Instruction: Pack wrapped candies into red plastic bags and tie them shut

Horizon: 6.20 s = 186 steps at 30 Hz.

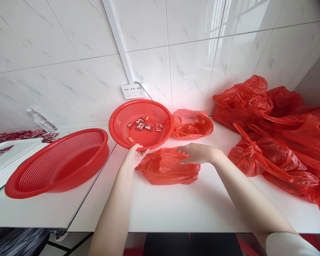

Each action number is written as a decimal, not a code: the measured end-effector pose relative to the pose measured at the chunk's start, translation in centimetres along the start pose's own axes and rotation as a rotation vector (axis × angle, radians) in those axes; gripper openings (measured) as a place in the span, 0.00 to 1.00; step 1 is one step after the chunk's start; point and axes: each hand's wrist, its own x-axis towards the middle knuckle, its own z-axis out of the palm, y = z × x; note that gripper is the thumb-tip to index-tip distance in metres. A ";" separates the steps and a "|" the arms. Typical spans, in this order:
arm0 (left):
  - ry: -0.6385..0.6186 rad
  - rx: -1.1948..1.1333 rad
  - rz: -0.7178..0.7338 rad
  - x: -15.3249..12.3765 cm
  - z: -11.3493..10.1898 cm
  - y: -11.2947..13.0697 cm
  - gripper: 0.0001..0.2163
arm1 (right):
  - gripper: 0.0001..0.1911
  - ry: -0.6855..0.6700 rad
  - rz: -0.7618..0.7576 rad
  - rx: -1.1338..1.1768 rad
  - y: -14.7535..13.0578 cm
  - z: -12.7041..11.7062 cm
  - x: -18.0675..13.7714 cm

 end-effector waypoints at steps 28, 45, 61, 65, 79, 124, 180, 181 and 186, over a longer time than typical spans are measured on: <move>-0.150 0.093 0.250 -2.4 2.0 -5.2 0.05 | 0.10 0.666 -0.315 -0.156 -0.7 0.5 1.6; -0.331 0.128 0.227 -3.6 3.0 -7.4 0.08 | 0.23 0.439 -0.525 0.066 -1.1 3.0 3.7; -0.241 0.090 0.246 -2.3 2.4 -6.7 0.05 | 0.25 0.264 -0.337 0.765 -0.4 2.4 3.9; -0.204 0.108 0.274 -2.2 2.3 -6.7 0.03 | 0.16 0.440 -0.319 0.709 -0.2 2.4 4.2; -0.312 0.184 0.226 -2.8 1.9 -7.5 0.06 | 0.36 0.385 -0.338 0.008 -1.0 4.5 5.3; -0.245 0.164 0.262 -2.1 2.1 -6.8 0.04 | 0.12 0.405 -0.308 0.631 1.0 2.4 4.7; -0.350 0.212 0.203 -3.7 2.7 -7.0 0.05 | 0.17 0.733 -0.278 0.022 0.9 3.2 5.2; -0.368 0.212 0.191 -3.8 2.7 -7.1 0.05 | 0.21 0.736 -0.235 -0.077 1.0 3.6 5.3; -0.374 0.258 0.202 -4.0 2.7 -7.2 0.05 | 0.24 0.585 -0.205 -0.186 0.9 4.1 5.5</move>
